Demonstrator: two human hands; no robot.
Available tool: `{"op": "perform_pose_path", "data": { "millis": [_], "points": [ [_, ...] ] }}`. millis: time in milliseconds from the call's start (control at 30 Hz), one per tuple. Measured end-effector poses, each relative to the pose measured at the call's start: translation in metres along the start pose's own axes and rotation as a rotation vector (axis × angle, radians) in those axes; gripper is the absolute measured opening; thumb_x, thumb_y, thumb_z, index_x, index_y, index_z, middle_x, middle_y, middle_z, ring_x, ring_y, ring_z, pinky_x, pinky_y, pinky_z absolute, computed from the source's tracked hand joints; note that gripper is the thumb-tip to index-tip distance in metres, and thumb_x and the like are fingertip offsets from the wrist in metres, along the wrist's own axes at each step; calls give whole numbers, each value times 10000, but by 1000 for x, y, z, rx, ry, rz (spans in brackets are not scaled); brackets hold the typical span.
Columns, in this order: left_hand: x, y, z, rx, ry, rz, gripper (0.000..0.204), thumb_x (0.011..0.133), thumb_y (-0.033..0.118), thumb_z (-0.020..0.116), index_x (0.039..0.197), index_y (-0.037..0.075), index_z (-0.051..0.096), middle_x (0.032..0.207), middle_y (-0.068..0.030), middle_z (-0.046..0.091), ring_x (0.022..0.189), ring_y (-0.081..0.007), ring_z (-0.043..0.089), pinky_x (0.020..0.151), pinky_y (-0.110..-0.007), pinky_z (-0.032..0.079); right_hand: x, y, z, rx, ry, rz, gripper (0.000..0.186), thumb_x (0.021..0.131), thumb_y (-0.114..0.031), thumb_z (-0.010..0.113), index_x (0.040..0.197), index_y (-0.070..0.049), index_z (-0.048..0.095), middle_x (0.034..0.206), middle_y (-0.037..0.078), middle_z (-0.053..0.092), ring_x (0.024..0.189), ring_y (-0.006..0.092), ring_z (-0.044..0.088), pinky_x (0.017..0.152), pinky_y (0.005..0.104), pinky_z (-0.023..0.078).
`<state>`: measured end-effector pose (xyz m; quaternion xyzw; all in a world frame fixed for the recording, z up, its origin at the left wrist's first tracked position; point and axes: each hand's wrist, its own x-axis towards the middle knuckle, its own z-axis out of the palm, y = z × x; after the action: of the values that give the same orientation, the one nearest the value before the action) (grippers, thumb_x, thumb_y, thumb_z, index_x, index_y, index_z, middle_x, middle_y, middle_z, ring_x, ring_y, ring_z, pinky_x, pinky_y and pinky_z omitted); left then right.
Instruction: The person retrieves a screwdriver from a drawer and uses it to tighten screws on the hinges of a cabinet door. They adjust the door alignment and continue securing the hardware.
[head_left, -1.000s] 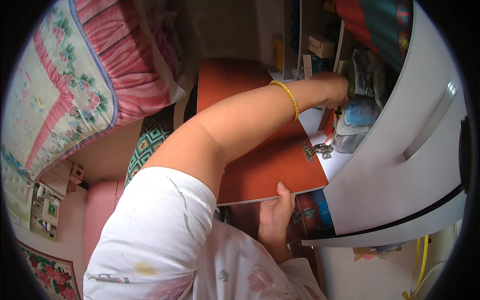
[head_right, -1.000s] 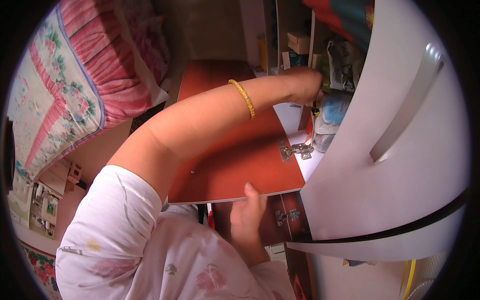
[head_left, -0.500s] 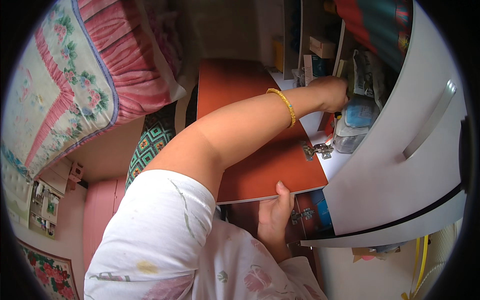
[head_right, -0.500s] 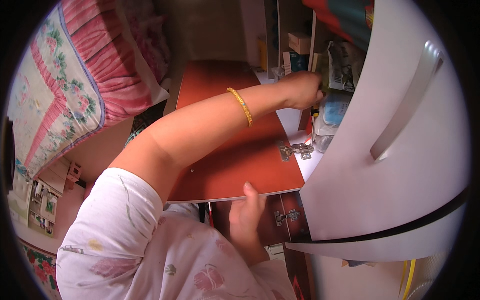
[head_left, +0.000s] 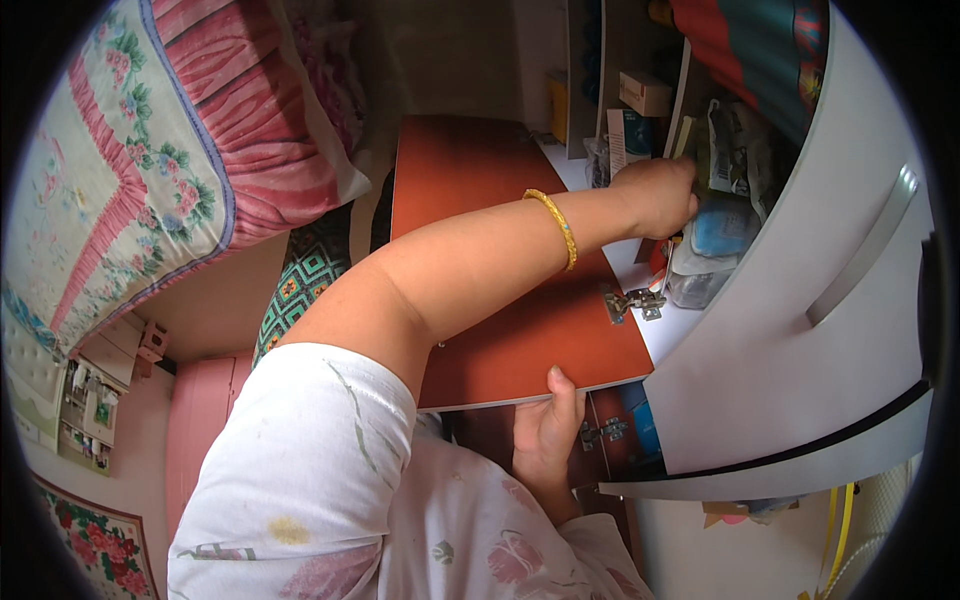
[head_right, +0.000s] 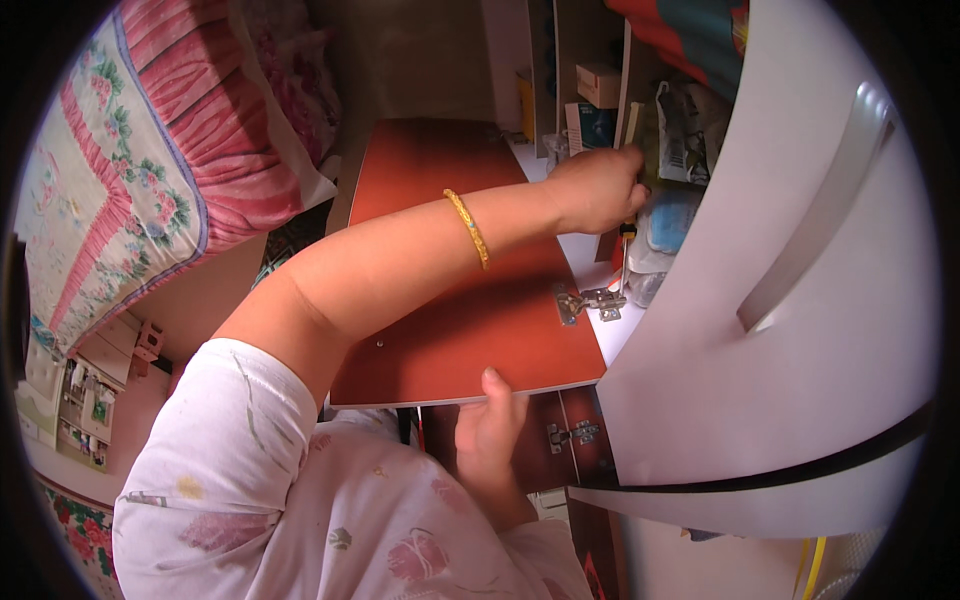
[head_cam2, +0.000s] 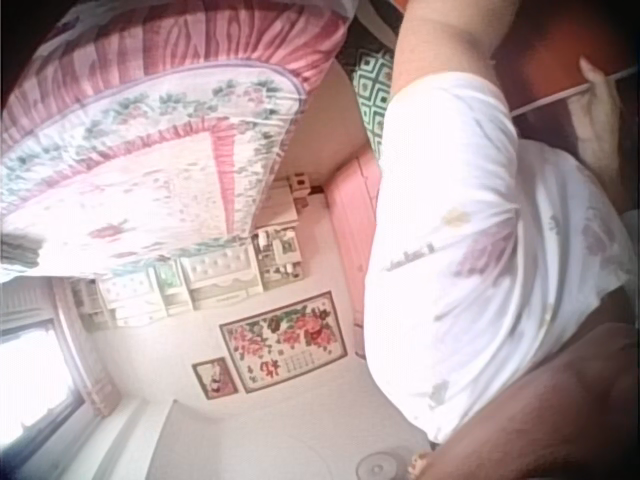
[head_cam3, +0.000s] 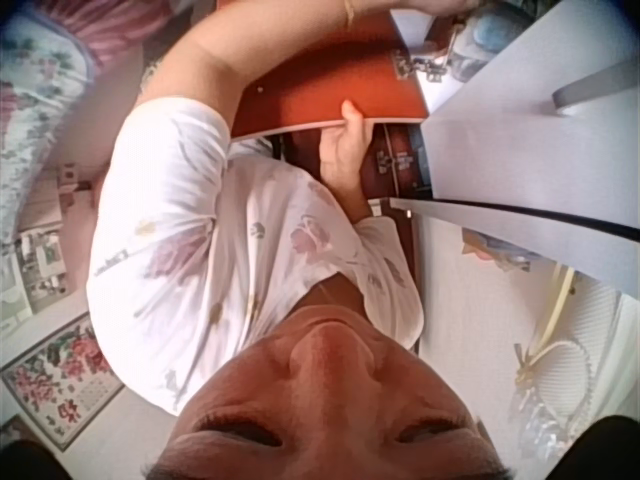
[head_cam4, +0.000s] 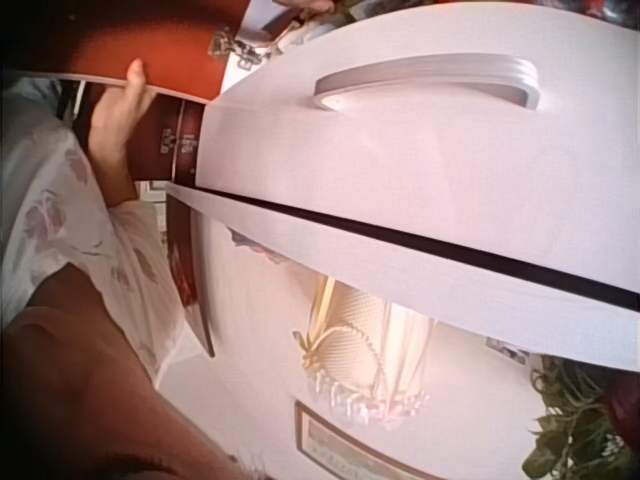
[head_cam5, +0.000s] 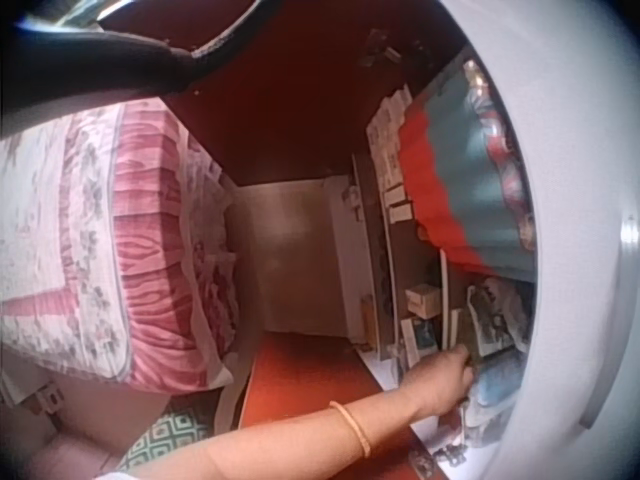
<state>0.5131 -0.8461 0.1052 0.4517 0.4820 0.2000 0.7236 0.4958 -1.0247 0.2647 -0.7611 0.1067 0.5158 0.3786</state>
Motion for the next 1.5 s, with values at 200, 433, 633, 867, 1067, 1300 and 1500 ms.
{"op": "perform_pose_path", "data": {
  "millis": [200,433,633,867,1067,1300,1500],
  "points": [
    [-7,10,7,-98,139,-161,281,760,190,524,899,-54,528,898,-247,590,872,-376,574,768,-421,459,-1,0,-5,-45,-22,6,503,772,-49,503,1254,-33,362,1193,91,452,1086,220,463,911,391,399],
    [-5,27,35,-279,432,-267,241,740,114,509,925,-40,522,912,-253,580,896,-392,552,786,-420,445,0,2,-6,-90,3,13,434,801,-101,499,1218,-26,405,1189,68,472,1095,201,460,923,377,380],
    [12,49,56,-717,646,-510,277,730,75,481,984,-34,484,927,-268,570,886,-422,539,794,-431,418,-1,3,-13,-111,-27,75,276,838,-127,482,1097,-32,476,1093,73,516,1010,182,500,873,346,401],
    [12,58,61,-786,627,-386,316,770,226,590,934,-29,503,880,-244,588,838,-404,556,722,-424,439,-4,-4,-30,-918,-236,-228,222,868,-157,428,963,15,530,967,83,557,892,179,541,792,326,428],
    [12,42,63,-765,666,-304,261,756,187,591,847,-51,535,800,-236,599,748,-362,585,667,-374,450,2,3,-14,-141,12,107,239,827,-95,445,992,59,523,1025,105,561,943,195,538,819,331,416],
    [19,39,69,-887,685,-205,224,704,131,561,816,-61,541,733,-208,588,700,-307,563,658,-350,442,4,5,-21,-106,-19,55,379,821,-68,433,1184,36,413,1182,115,478,1074,226,482,925,366,374],
    [23,13,66,-1147,449,-153,239,743,200,517,793,-33,538,619,-133,541,497,-182,500,469,-311,407,3,4,-17,-109,-32,16,473,801,-55,467,1258,-16,352,1247,102,428,1143,233,424,973,396,337]
  ]
}}
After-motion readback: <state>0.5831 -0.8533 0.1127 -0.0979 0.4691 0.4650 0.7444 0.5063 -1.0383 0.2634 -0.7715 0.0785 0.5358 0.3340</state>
